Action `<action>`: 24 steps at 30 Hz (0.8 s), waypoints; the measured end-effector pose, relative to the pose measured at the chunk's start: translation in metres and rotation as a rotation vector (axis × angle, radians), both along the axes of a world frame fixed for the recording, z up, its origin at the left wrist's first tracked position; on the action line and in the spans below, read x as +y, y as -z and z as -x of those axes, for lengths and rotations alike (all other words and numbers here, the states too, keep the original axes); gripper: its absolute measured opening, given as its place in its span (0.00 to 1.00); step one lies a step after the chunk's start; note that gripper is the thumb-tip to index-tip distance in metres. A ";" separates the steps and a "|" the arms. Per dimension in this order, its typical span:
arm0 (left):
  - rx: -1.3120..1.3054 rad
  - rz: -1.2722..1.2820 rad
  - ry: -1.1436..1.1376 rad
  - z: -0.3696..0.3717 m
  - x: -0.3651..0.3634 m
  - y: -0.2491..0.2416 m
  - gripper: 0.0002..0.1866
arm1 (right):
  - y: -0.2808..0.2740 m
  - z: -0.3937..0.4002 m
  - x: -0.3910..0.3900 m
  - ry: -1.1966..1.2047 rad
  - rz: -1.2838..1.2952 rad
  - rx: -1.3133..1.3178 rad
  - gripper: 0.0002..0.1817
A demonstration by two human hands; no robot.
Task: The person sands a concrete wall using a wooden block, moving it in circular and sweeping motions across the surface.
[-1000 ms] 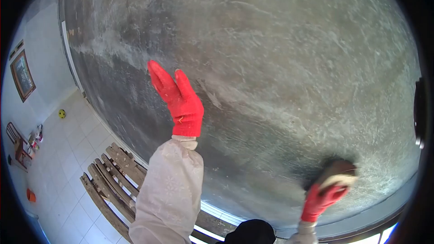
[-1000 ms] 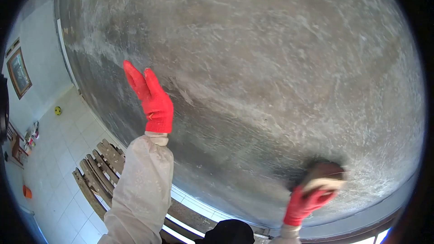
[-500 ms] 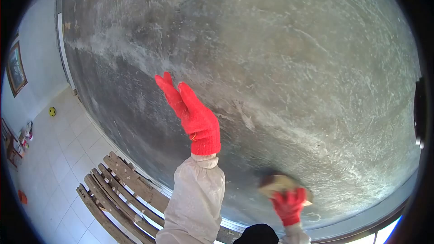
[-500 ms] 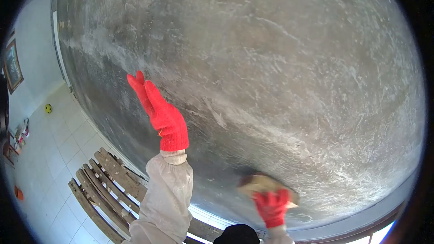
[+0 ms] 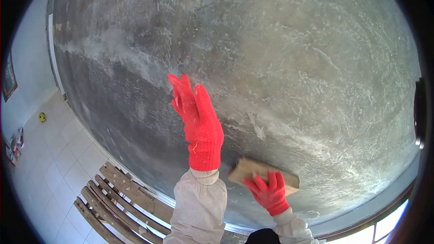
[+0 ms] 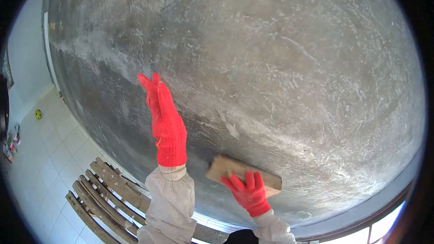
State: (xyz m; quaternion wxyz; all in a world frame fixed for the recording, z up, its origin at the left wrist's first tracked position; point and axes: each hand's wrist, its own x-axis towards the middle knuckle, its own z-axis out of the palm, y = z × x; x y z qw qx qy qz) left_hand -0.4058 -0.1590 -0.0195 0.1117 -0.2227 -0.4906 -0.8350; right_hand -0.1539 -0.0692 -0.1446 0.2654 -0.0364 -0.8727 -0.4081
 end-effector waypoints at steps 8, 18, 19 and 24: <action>0.133 0.347 -0.135 0.004 -0.012 0.000 0.37 | -0.103 -0.110 0.029 0.432 0.068 0.750 0.51; 0.073 0.191 0.018 0.008 -0.023 -0.006 0.36 | -0.044 0.023 -0.016 0.045 0.060 -0.073 0.30; 0.059 0.097 0.052 0.010 -0.028 -0.006 0.35 | -0.019 0.001 -0.011 0.087 0.117 -0.051 0.32; 0.023 -0.011 0.026 0.017 -0.073 -0.013 0.33 | -0.015 -0.103 0.023 0.383 0.123 0.560 0.46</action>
